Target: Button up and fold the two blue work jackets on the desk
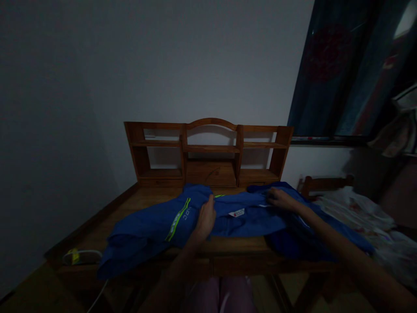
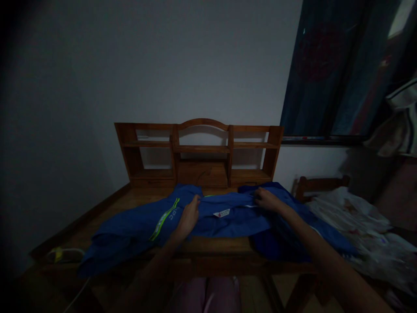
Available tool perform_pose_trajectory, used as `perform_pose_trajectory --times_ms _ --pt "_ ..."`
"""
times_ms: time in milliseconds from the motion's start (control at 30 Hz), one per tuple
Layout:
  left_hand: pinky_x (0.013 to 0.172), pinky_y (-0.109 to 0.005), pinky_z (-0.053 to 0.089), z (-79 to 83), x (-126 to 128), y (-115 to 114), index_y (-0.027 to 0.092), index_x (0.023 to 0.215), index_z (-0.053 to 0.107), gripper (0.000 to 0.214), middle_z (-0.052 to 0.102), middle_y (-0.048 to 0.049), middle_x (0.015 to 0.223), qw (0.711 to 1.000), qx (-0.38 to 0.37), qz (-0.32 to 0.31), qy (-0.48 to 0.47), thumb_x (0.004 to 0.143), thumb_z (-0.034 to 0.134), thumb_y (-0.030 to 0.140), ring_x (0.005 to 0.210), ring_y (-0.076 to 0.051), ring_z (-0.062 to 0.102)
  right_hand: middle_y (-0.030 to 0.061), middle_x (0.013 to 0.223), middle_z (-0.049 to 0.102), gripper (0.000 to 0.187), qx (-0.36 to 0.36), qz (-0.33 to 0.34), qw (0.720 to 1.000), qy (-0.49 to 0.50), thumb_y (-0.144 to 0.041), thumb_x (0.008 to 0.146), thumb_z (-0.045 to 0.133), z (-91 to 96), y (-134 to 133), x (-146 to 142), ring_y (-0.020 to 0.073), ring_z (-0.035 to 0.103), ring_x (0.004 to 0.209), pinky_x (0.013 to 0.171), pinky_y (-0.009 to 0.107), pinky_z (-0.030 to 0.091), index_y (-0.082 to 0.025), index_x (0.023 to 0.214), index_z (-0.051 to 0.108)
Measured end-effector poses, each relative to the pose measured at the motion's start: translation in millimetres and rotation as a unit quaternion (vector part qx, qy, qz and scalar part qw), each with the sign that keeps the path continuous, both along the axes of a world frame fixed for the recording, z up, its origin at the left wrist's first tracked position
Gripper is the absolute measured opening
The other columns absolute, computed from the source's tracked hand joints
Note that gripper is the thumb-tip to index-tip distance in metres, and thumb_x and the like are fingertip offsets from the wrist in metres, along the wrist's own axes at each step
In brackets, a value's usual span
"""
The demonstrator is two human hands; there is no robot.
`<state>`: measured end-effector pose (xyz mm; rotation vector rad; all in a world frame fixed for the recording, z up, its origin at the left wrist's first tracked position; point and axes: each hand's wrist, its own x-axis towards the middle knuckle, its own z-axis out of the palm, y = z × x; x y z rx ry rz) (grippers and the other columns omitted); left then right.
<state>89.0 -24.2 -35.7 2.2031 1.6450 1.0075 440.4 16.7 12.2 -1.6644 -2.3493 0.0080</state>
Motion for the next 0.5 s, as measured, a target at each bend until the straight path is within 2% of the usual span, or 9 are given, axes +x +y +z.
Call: perform_pose_trajectory --times_ms 67,167,233,300,367,433,467,500 --pt "0.079 -0.027 0.045 15.6 -9 -5 0.018 0.123 0.044 0.034 0.067 -0.0101 0.100 1.000 0.010 -0.011 0.026 0.090 0.035 0.017 0.096 -0.020 0.063 0.0101 0.098 0.062 0.022 0.039 0.002 0.999 0.038 -0.033 0.087 0.041 12.7 -3 -8 0.0203 0.059 0.087 0.079 0.030 0.044 -0.018 0.094 0.056" --pt "0.076 -0.031 0.046 37.0 -23 -16 0.022 0.120 0.047 0.042 0.068 -0.0098 0.094 0.988 0.001 -0.008 0.151 0.082 0.054 0.039 0.093 -0.027 0.064 0.0058 0.084 0.061 0.030 0.100 0.015 0.987 0.121 -0.044 0.093 0.028 40.3 -18 -23 0.0188 0.058 0.074 0.070 0.029 0.043 -0.021 0.095 0.049" --pt "0.077 -0.035 0.045 49.9 -37 -21 0.022 0.119 0.050 0.045 0.068 -0.0108 0.093 0.972 0.014 0.025 0.231 0.078 0.058 0.038 0.091 -0.029 0.064 0.0037 0.079 0.061 0.033 0.120 0.040 0.982 0.136 -0.052 0.091 0.034 61.5 -33 -31 0.0184 0.058 0.071 0.067 0.027 0.043 -0.022 0.092 0.048" --pt "0.079 -0.040 0.045 62.9 -55 -19 0.019 0.112 0.055 0.034 0.067 -0.0128 0.092 0.961 0.039 0.091 0.260 0.080 0.053 0.030 0.092 -0.031 0.063 0.0037 0.082 0.062 0.040 0.115 0.059 0.987 0.097 -0.059 0.080 0.051 80.7 -47 -38 0.0194 0.059 0.074 0.067 0.027 0.043 -0.022 0.096 0.050" --pt "0.080 -0.044 0.045 76.1 -77 -12 0.015 0.103 0.059 0.027 0.067 -0.0165 0.093 0.955 0.049 0.181 0.229 0.080 0.047 0.023 0.096 -0.034 0.061 0.0052 0.085 0.064 0.048 0.087 0.061 0.994 0.021 -0.056 0.069 0.065 94.6 -57 -43 0.0216 0.060 0.077 0.067 0.027 0.043 -0.021 0.099 0.054" --pt "0.082 -0.050 0.044 88.9 -98 -1 0.013 0.096 0.060 0.024 0.066 -0.0200 0.095 0.958 0.038 0.252 0.133 0.078 0.047 0.022 0.100 -0.038 0.059 0.0077 0.079 0.066 0.037 0.067 0.035 0.996 -0.043 -0.046 0.067 0.069 103.1 -61 -50 0.0235 0.061 0.073 0.066 0.029 0.043 -0.019 0.091 0.061" --pt "0.083 -0.053 0.042 95.0 -105 4 0.012 0.094 0.061 0.024 0.065 -0.0210 0.097 0.967 0.030 0.248 0.052 0.076 0.049 0.022 0.102 -0.039 0.058 0.0088 0.074 0.065 0.026 0.069 0.017 0.996 -0.053 -0.039 0.068 0.068 106.5 -60 -54 0.0240 0.061 0.070 0.066 0.030 0.043 -0.017 0.082 0.063" --pt "0.086 -0.055 0.041 100.8 -111 9 0.011 0.093 0.061 0.023 0.065 -0.0209 0.098 0.976 0.024 0.214 -0.038 0.076 0.050 0.022 0.102 -0.039 0.058 0.0094 0.067 0.064 0.018 0.078 -0.002 0.996 -0.049 -0.033 0.069 0.066 110.2 -57 -58 0.0240 0.061 0.066 0.064 0.031 0.043 -0.016 0.072 0.063"
